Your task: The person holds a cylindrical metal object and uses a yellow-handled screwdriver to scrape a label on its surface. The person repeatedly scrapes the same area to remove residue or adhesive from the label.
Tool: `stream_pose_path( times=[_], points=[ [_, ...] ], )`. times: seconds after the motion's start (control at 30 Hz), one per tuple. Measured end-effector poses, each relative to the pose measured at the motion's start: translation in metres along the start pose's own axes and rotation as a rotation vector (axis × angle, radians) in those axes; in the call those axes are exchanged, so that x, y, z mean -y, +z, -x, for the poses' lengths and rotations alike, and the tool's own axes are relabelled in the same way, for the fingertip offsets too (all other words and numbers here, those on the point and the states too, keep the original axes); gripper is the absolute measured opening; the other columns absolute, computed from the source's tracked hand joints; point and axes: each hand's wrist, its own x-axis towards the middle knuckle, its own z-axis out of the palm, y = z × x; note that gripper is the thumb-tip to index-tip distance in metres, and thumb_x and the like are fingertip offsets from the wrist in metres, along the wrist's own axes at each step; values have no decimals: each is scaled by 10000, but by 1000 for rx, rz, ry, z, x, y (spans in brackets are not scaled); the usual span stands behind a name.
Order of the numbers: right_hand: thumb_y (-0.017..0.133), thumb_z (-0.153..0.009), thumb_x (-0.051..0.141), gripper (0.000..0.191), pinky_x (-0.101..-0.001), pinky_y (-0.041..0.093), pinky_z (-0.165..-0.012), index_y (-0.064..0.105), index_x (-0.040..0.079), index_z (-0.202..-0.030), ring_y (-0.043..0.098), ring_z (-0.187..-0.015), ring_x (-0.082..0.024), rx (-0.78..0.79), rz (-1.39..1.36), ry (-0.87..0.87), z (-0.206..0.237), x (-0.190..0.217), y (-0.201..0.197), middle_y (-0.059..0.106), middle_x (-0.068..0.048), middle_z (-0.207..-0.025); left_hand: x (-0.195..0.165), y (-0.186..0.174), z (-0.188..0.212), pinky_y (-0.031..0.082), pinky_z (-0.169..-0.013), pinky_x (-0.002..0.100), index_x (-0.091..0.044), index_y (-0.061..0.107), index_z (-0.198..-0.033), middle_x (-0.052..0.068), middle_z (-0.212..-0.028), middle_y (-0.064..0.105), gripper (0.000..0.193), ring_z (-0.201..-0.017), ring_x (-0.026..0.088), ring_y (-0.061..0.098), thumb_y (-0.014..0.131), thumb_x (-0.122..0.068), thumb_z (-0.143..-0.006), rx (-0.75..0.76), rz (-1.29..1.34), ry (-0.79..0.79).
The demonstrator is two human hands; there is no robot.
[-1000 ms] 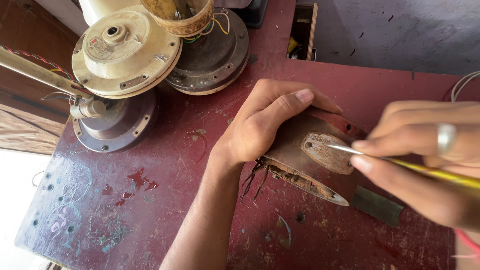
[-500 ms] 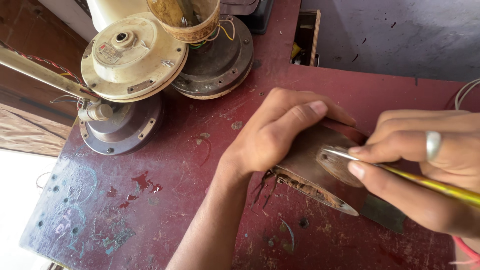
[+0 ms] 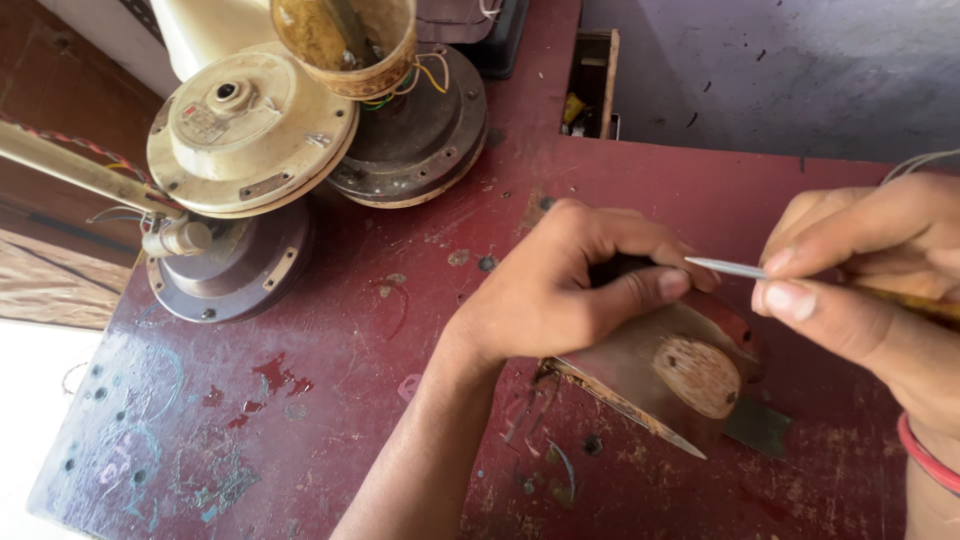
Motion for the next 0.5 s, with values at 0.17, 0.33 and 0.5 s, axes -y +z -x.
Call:
stream_pose_path(
  times=[0.17,0.33,0.5],
  points=[
    [657,-1002,62,79,-295,566,-773,593,48,-1047,701,-780,-150,-99,71,-122,10,-14,-13,654,-89,-865,3,14,-2,619,-912,297,-63,767,-1045,68,-1019,793,98,-981,164,767,722,-132,-991,68,-90,121],
    [656,-1114,101,115,-279,479,-707,574,39,-1064,565,-728,-152,-274,-22,-34,21,-13,-25,605,-87,-845,6,12,-5,628,-974,329,-65,778,-1069,72,-1042,795,122,-1015,166,772,747,-138,-977,88,-51,89],
    [636,-1159,29,46,-282,476,-696,595,7,-1158,591,-741,-173,-508,-81,-12,32,-3,-23,657,-141,-949,11,12,-12,626,-933,325,-42,784,-1041,75,-1036,802,140,-1003,180,782,746,-143,-951,53,-17,64]
  ],
)
